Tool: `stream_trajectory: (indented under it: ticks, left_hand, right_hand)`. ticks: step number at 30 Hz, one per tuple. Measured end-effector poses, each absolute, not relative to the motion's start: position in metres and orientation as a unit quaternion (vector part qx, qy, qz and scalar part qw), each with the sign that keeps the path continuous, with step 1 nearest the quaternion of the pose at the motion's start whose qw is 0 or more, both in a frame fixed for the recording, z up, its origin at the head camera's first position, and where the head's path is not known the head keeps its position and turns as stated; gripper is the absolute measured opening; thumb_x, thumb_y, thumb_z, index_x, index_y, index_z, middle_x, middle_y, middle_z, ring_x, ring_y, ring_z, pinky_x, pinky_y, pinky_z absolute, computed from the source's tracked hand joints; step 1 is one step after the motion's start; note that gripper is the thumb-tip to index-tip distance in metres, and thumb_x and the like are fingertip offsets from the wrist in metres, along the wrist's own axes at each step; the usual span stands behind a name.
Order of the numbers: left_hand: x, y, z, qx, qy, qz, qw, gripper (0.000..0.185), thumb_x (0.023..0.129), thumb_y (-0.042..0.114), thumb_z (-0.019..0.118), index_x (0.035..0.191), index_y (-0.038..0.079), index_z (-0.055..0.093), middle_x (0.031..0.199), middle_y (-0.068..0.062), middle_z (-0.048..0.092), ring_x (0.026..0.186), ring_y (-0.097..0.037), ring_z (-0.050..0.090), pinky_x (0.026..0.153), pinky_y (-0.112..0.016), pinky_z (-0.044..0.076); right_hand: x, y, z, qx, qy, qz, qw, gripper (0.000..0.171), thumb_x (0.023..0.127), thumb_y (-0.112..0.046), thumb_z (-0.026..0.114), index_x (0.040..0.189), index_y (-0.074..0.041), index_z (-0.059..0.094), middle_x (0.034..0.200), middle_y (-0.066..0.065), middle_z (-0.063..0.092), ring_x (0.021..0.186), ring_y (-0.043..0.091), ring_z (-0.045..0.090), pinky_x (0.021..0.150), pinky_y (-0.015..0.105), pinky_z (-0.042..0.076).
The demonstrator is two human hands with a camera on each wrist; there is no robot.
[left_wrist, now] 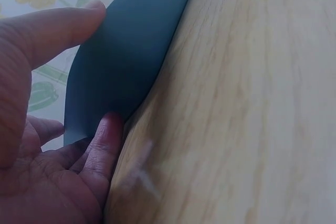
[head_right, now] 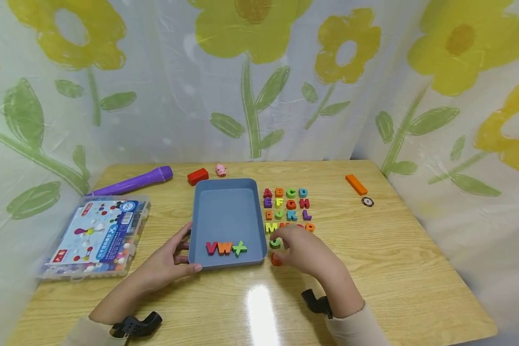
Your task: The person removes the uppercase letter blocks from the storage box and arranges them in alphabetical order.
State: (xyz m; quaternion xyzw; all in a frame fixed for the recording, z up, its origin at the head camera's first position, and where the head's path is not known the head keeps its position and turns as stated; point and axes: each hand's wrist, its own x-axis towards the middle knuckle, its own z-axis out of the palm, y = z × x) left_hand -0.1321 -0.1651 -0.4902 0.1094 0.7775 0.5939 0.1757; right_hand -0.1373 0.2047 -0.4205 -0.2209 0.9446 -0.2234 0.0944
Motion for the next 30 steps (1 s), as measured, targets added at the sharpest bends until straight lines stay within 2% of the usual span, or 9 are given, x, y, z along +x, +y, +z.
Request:
stream_trajectory:
  ticks: [6, 9, 12, 17, 22, 30]
  left_hand:
    - [-0.131, -0.167, -0.49, 0.115, 0.768, 0.603, 0.18, 0.119, 0.093, 0.013, 0.089, 0.177, 0.013, 0.005, 0.158, -0.031, 0.045, 0.119, -0.032, 0.07, 0.095, -0.03, 0.062]
    - [-0.131, -0.167, -0.492, 0.119, 0.764, 0.608, 0.182, 0.119, 0.093, 0.013, 0.089, 0.177, 0.013, 0.005, 0.152, -0.032, 0.049, 0.119, -0.032, 0.071, 0.095, -0.03, 0.062]
    - [-0.131, -0.168, -0.493, 0.12, 0.763, 0.608, 0.182, 0.118, 0.093, 0.014, 0.088, 0.177, 0.014, 0.006, 0.155, -0.03, 0.047, 0.121, -0.033, 0.07, 0.096, -0.03, 0.062]
    - [-0.132, -0.167, -0.492, 0.118, 0.767, 0.604, 0.18, 0.117, 0.093, 0.014, 0.088, 0.177, 0.015, 0.006, 0.16, -0.029, 0.044, 0.124, -0.033, 0.068, 0.097, -0.03, 0.062]
    - [-0.131, -0.165, -0.489, 0.127, 0.767, 0.604, 0.178, 0.117, 0.093, 0.014, 0.088, 0.177, 0.014, 0.006, 0.159, -0.03, 0.043, 0.122, -0.034, 0.069, 0.096, -0.03, 0.062]
    - [-0.13, -0.167, -0.491, 0.12, 0.767, 0.604, 0.18, 0.117, 0.093, 0.015, 0.089, 0.177, 0.015, 0.007, 0.154, -0.031, 0.047, 0.12, -0.033, 0.071, 0.095, -0.03, 0.063]
  right_hand:
    - [-0.151, 0.149, -0.403, -0.282, 0.94, -0.181, 0.066, 0.032, 0.1, -0.025, 0.081, 0.129, -0.011, 0.076, 0.113, 0.006, 0.073, 0.093, 0.019, 0.063, 0.08, 0.036, 0.056]
    - [-0.161, 0.115, -0.404, -0.308, 0.936, -0.151, 0.075, 0.032, 0.101, -0.029, 0.081, 0.128, -0.012, 0.077, 0.12, 0.006, 0.074, 0.1, 0.019, 0.067, 0.087, 0.039, 0.06]
    - [-0.17, 0.086, -0.408, -0.327, 0.933, -0.114, 0.092, 0.034, 0.101, -0.032, 0.081, 0.128, -0.012, 0.078, 0.122, 0.005, 0.074, 0.104, 0.017, 0.069, 0.093, 0.039, 0.06]
    - [-0.175, 0.059, -0.42, -0.349, 0.93, -0.059, 0.1, 0.028, 0.098, -0.034, 0.084, 0.119, -0.016, 0.081, 0.109, -0.002, 0.073, 0.091, 0.011, 0.065, 0.083, 0.032, 0.059]
    - [-0.174, 0.054, -0.428, -0.344, 0.934, -0.04, 0.09, 0.017, 0.097, -0.031, 0.085, 0.104, -0.018, 0.078, 0.094, -0.006, 0.064, 0.081, 0.009, 0.058, 0.072, 0.028, 0.052]
    - [-0.175, 0.051, -0.433, -0.345, 0.933, -0.041, 0.093, 0.016, 0.097, -0.03, 0.085, 0.103, -0.018, 0.077, 0.092, -0.007, 0.061, 0.079, 0.01, 0.056, 0.07, 0.027, 0.049]
